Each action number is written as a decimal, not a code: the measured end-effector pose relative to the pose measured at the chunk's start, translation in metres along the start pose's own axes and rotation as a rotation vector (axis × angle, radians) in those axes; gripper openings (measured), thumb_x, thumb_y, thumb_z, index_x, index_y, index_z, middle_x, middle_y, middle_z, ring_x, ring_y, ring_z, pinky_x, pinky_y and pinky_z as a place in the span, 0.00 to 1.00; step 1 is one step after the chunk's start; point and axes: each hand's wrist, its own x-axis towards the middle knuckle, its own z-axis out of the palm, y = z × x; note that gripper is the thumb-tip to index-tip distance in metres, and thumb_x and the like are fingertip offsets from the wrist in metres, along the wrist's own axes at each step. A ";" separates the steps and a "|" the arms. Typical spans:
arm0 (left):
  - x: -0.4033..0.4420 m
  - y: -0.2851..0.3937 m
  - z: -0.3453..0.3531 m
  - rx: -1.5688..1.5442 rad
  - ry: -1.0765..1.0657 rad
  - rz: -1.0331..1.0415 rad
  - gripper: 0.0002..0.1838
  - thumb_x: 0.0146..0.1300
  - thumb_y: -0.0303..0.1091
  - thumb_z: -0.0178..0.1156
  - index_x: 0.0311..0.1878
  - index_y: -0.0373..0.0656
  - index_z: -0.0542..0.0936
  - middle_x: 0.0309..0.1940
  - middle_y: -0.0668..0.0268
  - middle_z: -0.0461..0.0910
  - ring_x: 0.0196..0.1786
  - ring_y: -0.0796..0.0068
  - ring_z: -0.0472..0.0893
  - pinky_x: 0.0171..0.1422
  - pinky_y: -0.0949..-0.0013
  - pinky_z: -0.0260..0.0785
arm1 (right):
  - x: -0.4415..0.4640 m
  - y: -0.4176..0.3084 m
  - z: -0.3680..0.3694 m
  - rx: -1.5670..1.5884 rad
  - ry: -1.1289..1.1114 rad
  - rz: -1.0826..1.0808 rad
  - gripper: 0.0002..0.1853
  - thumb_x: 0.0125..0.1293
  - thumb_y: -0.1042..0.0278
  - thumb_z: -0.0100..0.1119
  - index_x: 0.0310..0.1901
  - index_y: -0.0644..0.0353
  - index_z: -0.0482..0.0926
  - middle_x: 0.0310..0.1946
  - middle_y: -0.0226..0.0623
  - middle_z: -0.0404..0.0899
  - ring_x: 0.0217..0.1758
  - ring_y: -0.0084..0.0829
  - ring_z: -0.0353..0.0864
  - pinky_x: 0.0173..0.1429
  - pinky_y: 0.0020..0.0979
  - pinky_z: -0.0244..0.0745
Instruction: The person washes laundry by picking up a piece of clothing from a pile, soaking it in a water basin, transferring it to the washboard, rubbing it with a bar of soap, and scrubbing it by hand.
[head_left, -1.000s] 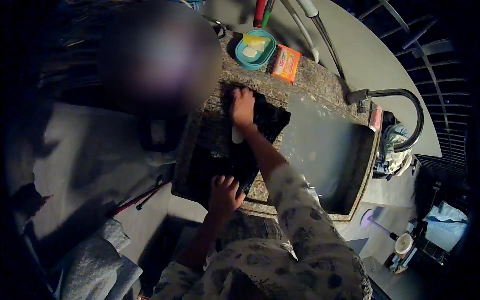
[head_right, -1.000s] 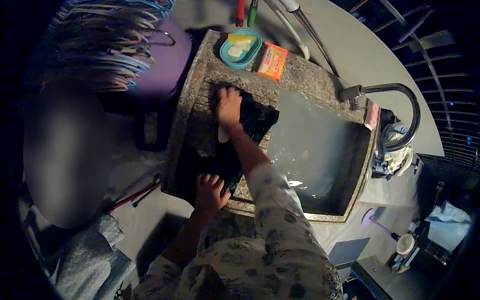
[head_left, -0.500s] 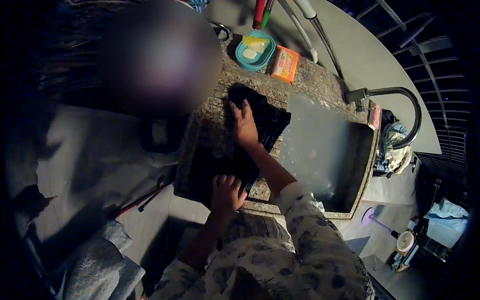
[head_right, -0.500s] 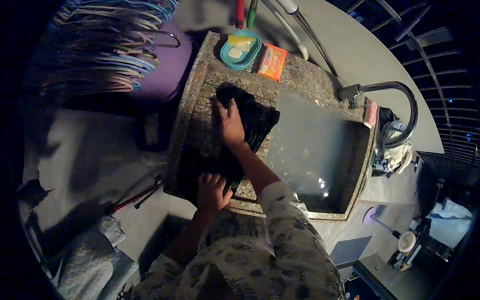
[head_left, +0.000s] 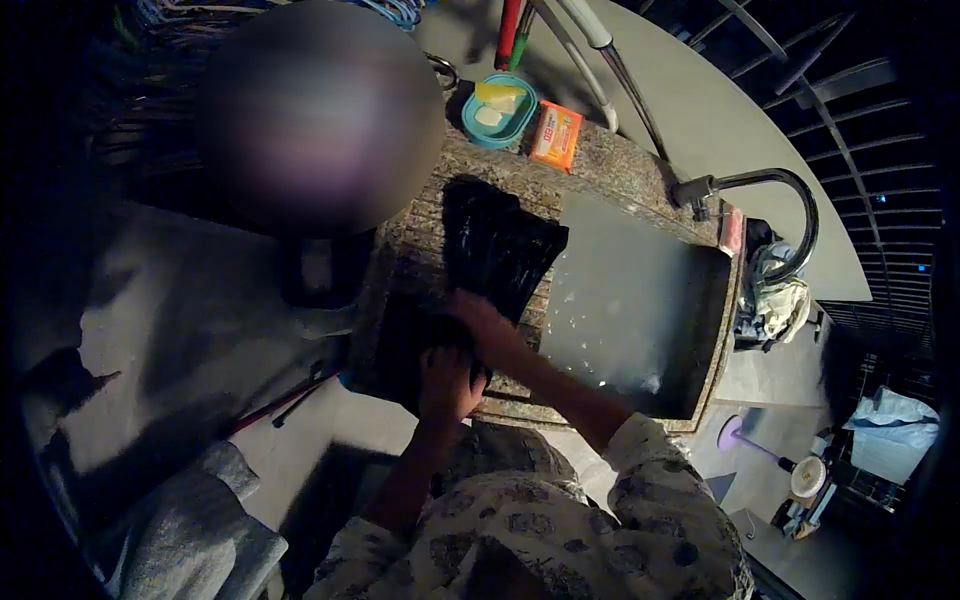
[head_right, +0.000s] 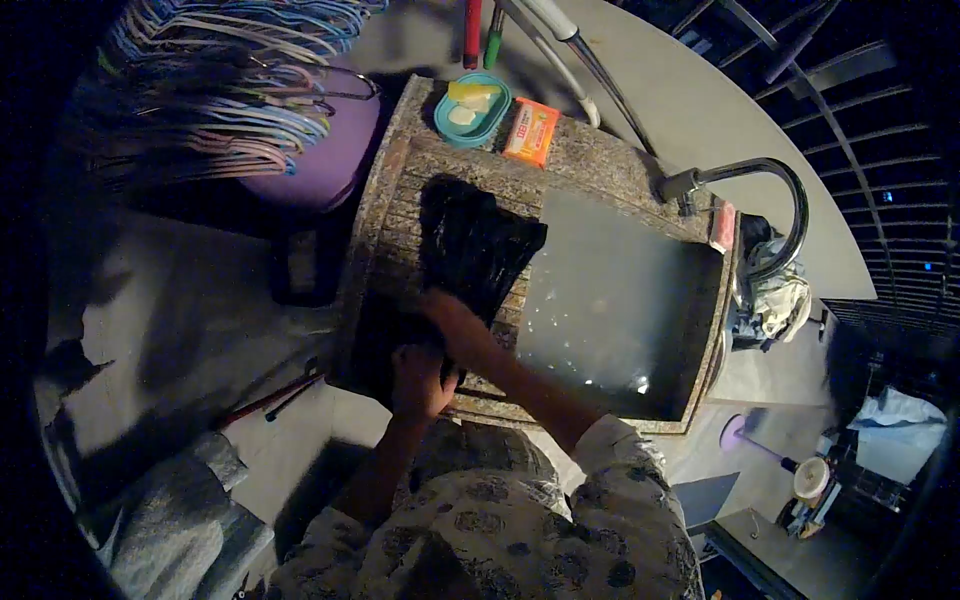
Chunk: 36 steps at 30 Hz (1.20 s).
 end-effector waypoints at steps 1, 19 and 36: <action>-0.001 0.000 0.001 0.021 -0.007 0.004 0.19 0.54 0.44 0.71 0.43 0.44 0.79 0.42 0.59 0.77 0.52 0.55 0.75 0.68 0.46 0.63 | -0.009 0.001 -0.003 -0.026 -0.086 0.019 0.24 0.62 0.83 0.50 0.60 0.57 0.79 0.61 0.50 0.78 0.72 0.51 0.72 0.78 0.45 0.64; 0.003 0.000 0.004 0.082 -0.014 0.021 0.17 0.55 0.43 0.70 0.43 0.43 0.80 0.40 0.59 0.77 0.51 0.55 0.76 0.68 0.47 0.62 | 0.002 0.008 -0.033 -0.077 -0.089 -0.021 0.26 0.59 0.85 0.47 0.59 0.59 0.78 0.66 0.55 0.72 0.71 0.57 0.70 0.77 0.48 0.66; 0.011 0.006 0.008 0.062 0.015 -0.050 0.19 0.59 0.42 0.67 0.48 0.41 0.78 0.45 0.57 0.78 0.52 0.54 0.76 0.67 0.46 0.63 | 0.024 0.167 -0.086 -0.112 0.760 0.570 0.13 0.68 0.66 0.62 0.48 0.65 0.80 0.36 0.43 0.80 0.39 0.39 0.78 0.46 0.38 0.75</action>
